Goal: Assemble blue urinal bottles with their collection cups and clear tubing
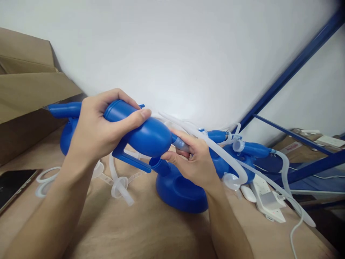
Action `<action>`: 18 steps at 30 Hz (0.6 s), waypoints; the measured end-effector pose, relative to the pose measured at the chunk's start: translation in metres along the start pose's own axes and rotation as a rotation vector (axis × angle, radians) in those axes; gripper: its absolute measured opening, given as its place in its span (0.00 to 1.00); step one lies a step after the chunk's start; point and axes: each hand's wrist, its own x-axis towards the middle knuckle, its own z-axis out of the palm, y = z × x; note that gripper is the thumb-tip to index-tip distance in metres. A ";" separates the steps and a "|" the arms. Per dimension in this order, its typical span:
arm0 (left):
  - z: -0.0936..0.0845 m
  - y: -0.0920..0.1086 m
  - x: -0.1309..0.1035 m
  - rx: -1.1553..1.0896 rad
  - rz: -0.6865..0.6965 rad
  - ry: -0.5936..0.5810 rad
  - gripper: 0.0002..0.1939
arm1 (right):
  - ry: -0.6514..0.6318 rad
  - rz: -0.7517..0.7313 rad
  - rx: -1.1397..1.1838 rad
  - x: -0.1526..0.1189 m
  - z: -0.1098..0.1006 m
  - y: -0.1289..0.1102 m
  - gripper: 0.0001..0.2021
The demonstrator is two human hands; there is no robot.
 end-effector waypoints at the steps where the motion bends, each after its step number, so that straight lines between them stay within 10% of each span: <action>1: 0.000 0.001 0.000 -0.004 0.006 0.017 0.17 | 0.025 -0.016 0.008 0.000 0.003 0.000 0.27; 5: -0.006 0.002 -0.003 0.038 0.075 0.106 0.15 | 0.056 -0.093 0.006 0.001 0.012 -0.002 0.16; 14: -0.009 0.004 -0.001 0.032 0.154 0.216 0.17 | 0.119 -0.135 -0.032 0.005 0.020 -0.016 0.28; 18: -0.052 -0.025 0.015 0.129 -0.024 0.000 0.18 | 0.158 -0.187 -0.013 0.008 0.023 -0.014 0.31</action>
